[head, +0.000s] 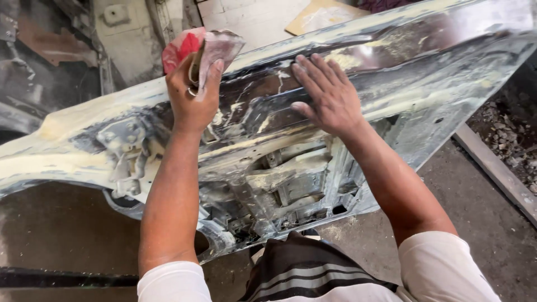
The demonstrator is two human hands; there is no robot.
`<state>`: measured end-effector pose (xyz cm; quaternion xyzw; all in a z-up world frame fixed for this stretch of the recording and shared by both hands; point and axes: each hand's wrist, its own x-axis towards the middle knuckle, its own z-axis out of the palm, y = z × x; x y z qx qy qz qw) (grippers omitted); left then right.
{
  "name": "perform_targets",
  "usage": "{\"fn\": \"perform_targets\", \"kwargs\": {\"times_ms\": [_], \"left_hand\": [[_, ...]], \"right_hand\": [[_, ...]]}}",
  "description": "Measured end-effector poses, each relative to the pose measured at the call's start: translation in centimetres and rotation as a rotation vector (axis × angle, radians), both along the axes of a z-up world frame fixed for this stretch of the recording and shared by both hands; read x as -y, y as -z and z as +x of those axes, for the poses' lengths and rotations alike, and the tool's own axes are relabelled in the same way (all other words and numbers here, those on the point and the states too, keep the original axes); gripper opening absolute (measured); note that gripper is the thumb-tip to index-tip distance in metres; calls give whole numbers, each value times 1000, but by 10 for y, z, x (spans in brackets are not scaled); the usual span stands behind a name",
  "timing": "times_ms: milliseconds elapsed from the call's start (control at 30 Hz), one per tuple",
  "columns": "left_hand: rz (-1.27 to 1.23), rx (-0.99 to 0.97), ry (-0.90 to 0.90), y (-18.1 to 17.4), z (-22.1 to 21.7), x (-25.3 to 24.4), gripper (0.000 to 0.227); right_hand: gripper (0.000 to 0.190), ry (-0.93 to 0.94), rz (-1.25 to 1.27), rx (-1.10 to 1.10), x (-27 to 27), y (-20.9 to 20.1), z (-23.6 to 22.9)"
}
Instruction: The person sands a large, curved metal car part using a sanding block. They move the block back and forth across the surface to smooth it, occasionally pausing to wipe away dust with their hand.
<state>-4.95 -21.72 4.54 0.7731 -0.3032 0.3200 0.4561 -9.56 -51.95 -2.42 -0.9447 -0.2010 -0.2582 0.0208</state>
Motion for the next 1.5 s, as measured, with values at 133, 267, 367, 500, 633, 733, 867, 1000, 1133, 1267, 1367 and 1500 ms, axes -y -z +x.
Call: {"fn": "perform_targets", "kwargs": {"times_ms": [133,267,367,500,633,733,867,1000,1133,1267,1367,1500], "left_hand": [[-134,55,89,1,1,21,16],[-135,79,55,2,1,35,19],[-147,101,21,3,2,43,20],[-161,159,8,6,2,53,22],[-137,82,-12,4,-4,69,16],[-100,79,-46,1,-17,80,15],[-130,71,-29,7,-23,79,16],[-225,5,-2,16,-19,76,24],[-238,-20,10,13,-20,77,25],[-238,-57,84,11,-23,78,26],[-248,-53,141,5,-22,78,26],[-198,-29,163,0,-23,83,27]], "right_hand": [[78,68,37,-47,51,-9,-8],[82,542,68,-163,104,12,-12],[88,501,131,118,120,36,-7],[83,126,103,-3,58,-1,-12],[85,-79,-19,-188,-14,-38,3],[85,-263,-27,-121,-36,-39,19],[85,-130,-124,-265,-12,-51,27],[88,138,-152,-302,61,-49,18],[95,216,-17,-241,141,-38,3],[82,439,104,-30,187,-28,-21],[84,383,149,39,144,-31,-25],[90,-15,-29,-110,50,-17,-23]]}}
